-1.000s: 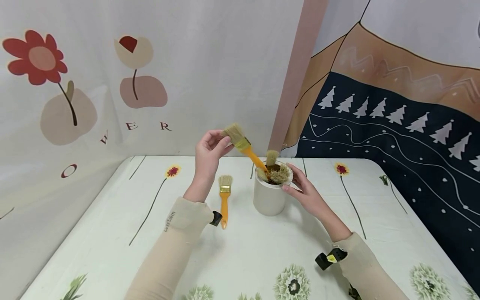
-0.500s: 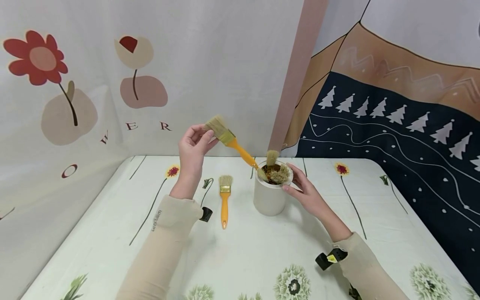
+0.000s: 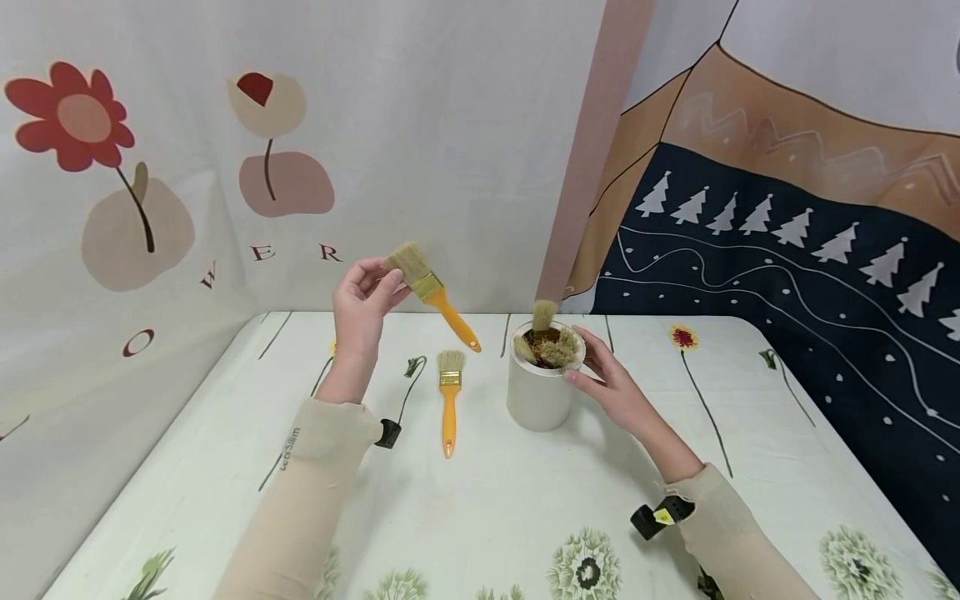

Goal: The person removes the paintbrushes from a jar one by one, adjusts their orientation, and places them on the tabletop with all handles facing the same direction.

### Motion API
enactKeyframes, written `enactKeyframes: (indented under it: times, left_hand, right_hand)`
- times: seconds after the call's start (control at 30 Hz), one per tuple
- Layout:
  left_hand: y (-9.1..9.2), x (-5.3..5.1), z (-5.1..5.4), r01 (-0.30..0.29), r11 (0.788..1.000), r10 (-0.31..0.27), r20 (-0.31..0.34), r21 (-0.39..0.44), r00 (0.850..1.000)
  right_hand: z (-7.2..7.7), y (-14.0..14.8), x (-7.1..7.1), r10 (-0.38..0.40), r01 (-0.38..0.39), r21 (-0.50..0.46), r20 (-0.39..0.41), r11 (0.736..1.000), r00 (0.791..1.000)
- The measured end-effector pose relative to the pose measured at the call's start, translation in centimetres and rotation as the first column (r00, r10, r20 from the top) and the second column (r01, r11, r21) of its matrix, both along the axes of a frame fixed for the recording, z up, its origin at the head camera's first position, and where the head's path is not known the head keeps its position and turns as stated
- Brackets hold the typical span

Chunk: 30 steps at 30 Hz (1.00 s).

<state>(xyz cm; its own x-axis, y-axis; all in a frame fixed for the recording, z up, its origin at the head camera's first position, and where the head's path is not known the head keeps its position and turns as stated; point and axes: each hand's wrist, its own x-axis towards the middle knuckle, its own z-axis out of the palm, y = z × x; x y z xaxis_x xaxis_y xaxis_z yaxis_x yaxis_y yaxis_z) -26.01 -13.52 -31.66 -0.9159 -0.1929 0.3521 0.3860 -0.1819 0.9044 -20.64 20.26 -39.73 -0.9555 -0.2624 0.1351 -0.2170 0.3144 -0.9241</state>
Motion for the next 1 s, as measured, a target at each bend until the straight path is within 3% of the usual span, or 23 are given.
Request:
enactKeyframes:
  times: [0.23,0.63,1.0]
  left_hand:
    - [-0.9,0.1,-0.8,-0.025,0.999,0.027,0.044,-0.038,0.999]
    - [-2.2,0.3,-1.6,-0.035,0.999,0.039,0.12,-0.035,0.992]
    - [-3.2,0.6,-2.2,-0.052,0.994,0.068,0.174,-0.095,0.982]
  right_hand:
    - [0.0,-0.1,0.0,-0.003,0.003,0.003,0.004,1.0,1.0]
    - [0.1,-0.1,0.0,-0.006,0.006,0.008,-0.001,1.0,1.0]
    - [0.0,-0.1,0.0,-0.005,0.005,0.009,-0.003,1.0,1.0]
